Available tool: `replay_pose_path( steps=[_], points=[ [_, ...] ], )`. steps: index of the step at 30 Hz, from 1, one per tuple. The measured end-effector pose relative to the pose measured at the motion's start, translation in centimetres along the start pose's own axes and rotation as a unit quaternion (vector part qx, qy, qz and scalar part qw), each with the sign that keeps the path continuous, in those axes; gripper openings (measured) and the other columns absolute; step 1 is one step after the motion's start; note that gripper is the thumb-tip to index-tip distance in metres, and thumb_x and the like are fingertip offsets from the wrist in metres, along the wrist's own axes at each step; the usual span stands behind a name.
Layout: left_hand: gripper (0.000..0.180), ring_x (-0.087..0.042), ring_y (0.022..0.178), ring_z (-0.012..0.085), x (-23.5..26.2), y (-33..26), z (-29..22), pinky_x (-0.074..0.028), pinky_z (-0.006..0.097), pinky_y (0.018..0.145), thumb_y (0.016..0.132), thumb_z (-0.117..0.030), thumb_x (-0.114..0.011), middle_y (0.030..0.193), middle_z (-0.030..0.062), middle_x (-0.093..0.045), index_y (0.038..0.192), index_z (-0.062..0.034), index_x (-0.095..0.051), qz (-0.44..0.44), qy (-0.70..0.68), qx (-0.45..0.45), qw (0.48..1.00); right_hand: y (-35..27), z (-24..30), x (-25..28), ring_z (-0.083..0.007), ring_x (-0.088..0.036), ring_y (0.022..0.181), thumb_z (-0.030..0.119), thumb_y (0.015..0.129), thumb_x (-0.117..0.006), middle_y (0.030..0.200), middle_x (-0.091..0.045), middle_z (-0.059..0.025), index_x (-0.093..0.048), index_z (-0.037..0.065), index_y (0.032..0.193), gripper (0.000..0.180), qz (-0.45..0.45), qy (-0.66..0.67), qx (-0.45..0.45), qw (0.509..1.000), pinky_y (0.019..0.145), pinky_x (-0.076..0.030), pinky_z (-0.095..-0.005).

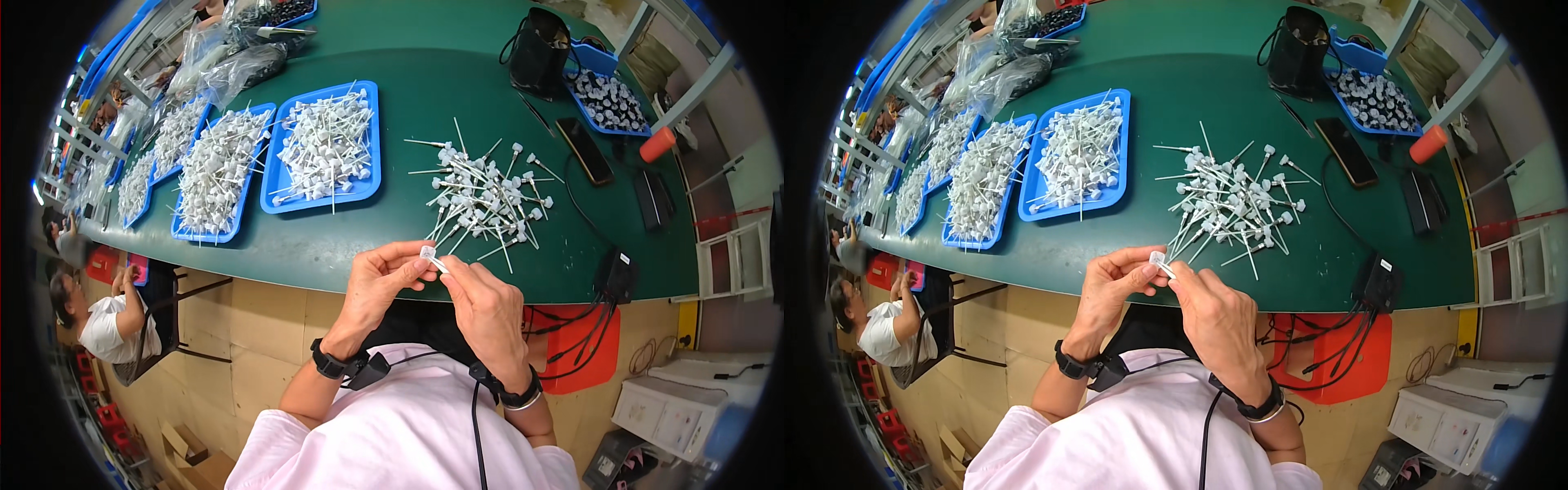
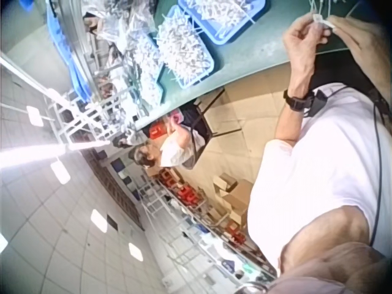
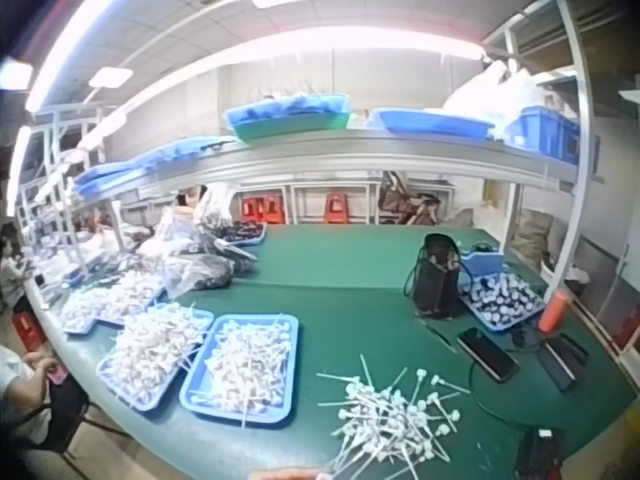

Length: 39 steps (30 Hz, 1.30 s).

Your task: Assembling small electronic components with wires at a workbench.

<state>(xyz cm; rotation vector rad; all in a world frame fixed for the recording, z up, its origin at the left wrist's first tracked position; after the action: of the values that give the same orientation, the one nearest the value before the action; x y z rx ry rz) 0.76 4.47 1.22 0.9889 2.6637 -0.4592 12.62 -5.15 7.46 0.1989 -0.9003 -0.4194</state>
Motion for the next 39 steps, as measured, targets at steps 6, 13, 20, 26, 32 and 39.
replay_pose_path(
  steps=[6,13,20,26,32,39],
  points=[
    [0.029,-0.069,0.087,0.0136,-0.44,-0.13,0.11,-0.056,0.024,0.072,0.092,-0.008,-0.066,0.101,0.0107,-0.071,0.119,0.0038,-0.063,-0.001,0.017,-0.01,1.0,0.01,0.09,0.06,-0.029,-0.059,0.055,0.013,0.092,-0.061,0.07,-0.054,-0.0083,-0.061,0.011,0.11,0.019,-0.005,-0.017,0.003,1.0,0.047,-0.045,-0.0399],
    [0.029,-0.069,0.086,0.0139,-0.65,-0.17,0.15,-0.056,0.024,0.071,0.091,-0.006,-0.067,0.099,0.0113,-0.071,0.118,0.0039,-0.064,-0.023,0.037,-0.027,0.999,-0.17,-0.12,-0.05,-0.0292,-0.06,0.054,0.011,0.091,-0.06,0.07,-0.055,-0.0079,-0.06,0.011,0.111,0.019,-0.001,-0.043,0.0,0.999,0.046,-0.046,-0.0404],
    [0.028,-0.069,0.085,0.0135,-0.66,-0.13,0.4,-0.056,0.023,0.071,0.09,-0.007,-0.068,0.098,0.0111,-0.072,0.116,0.003,-0.064,-0.03,0.041,-0.032,0.998,-0.2,-0.15,-0.07,-0.0291,-0.06,0.054,0.009,0.09,-0.06,0.07,-0.055,-0.0079,-0.06,0.011,0.111,0.021,0.001,-0.048,0.001,0.999,0.046,-0.047,-0.0401],
    [0.028,-0.069,0.085,0.0128,-0.7,-0.15,0.45,-0.055,0.023,0.07,0.09,-0.008,-0.069,0.098,0.0098,-0.072,0.115,0.0024,-0.065,-0.037,0.053,-0.042,0.997,-0.22,-0.27,-0.21,-0.0291,-0.06,0.054,0.009,0.089,-0.061,0.07,-0.056,-0.0081,-0.06,0.01,0.113,0.023,-0.001,-0.044,0.0,0.999,0.046,-0.047,-0.0398],
    [0.028,-0.068,0.085,0.0123,-0.7,-0.16,0.51,-0.054,0.023,0.07,0.089,-0.008,-0.069,0.098,0.0088,-0.072,0.115,0.0019,-0.066,-0.038,0.058,-0.047,0.997,-0.2,-0.43,-0.43,-0.0292,-0.061,0.054,0.007,0.09,-0.06,0.07,-0.057,-0.0086,-0.06,0.009,0.113,0.023,-0.005,-0.03,0.001,1.0,0.046,-0.047,-0.04],
    [0.028,-0.068,0.085,0.0121,-0.7,-0.21,0.45,-0.054,0.023,0.07,0.09,-0.009,-0.069,0.099,0.0086,-0.072,0.115,0.0016,-0.066,-0.04,0.06,-0.04,0.997,-0.13,-0.27,-0.33,-0.0293,-0.061,0.054,0.007,0.09,-0.059,0.07,-0.057,-0.0088,-0.06,0.009,0.112,0.023,0.003,-0.036,-0.002,0.999,0.046,-0.047,-0.0401]
  ],
)
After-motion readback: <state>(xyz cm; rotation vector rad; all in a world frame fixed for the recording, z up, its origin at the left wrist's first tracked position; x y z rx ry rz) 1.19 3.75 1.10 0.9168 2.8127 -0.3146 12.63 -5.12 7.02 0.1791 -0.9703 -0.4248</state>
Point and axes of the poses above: each hand's wrist, its own y-axis towards the middle knuckle, its own x-axis out of the back of the hand, z = x × y, the point moved 6 cm from there along y, towards the middle knuckle
